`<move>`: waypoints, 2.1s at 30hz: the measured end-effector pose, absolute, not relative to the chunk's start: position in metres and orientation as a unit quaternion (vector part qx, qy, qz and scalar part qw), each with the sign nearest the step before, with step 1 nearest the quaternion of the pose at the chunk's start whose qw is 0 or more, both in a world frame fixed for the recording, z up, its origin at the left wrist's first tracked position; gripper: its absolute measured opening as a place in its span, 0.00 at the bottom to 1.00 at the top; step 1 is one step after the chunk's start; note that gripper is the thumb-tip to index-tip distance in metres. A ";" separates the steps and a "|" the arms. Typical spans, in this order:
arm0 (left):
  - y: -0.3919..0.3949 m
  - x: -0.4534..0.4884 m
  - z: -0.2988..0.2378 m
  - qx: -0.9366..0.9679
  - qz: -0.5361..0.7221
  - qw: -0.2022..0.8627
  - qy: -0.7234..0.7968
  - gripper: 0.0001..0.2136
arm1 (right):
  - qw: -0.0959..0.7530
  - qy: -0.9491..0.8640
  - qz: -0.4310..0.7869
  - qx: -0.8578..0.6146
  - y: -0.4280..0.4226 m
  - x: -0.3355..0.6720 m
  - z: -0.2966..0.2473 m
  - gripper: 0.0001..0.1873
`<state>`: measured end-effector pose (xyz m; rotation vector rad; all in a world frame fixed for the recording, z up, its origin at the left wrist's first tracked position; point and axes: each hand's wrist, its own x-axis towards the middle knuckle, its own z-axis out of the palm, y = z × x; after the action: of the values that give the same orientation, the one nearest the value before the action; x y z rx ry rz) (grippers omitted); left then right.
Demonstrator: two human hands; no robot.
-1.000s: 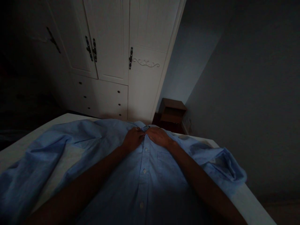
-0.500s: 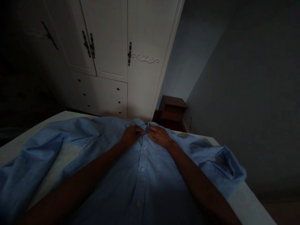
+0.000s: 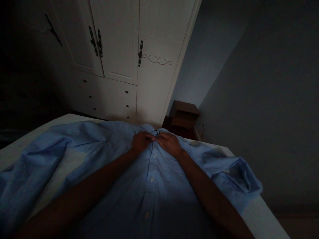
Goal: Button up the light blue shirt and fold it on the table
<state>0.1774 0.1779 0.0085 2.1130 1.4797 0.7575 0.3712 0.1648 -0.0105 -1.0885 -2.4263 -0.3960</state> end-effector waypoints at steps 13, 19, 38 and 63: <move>0.178 0.174 0.010 0.807 0.221 0.210 0.505 0.11 | 0.227 -0.877 -0.140 -0.400 0.166 0.370 -0.011 0.14; 0.170 0.172 0.014 0.829 0.210 0.180 0.487 0.14 | 0.231 -0.878 -0.124 -0.400 0.167 0.371 -0.013 0.14; 0.170 0.180 0.002 0.811 0.225 0.145 0.520 0.13 | 0.335 -0.856 0.026 -0.393 0.172 0.373 -0.016 0.14; 0.172 0.177 0.003 0.790 0.269 0.205 0.511 0.12 | 0.332 -0.799 0.032 -0.501 0.166 0.366 -0.010 0.09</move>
<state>0.1766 0.1719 0.0030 2.2028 1.4261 0.7507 0.3657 0.1659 -0.0095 -1.3102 -2.0869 0.0844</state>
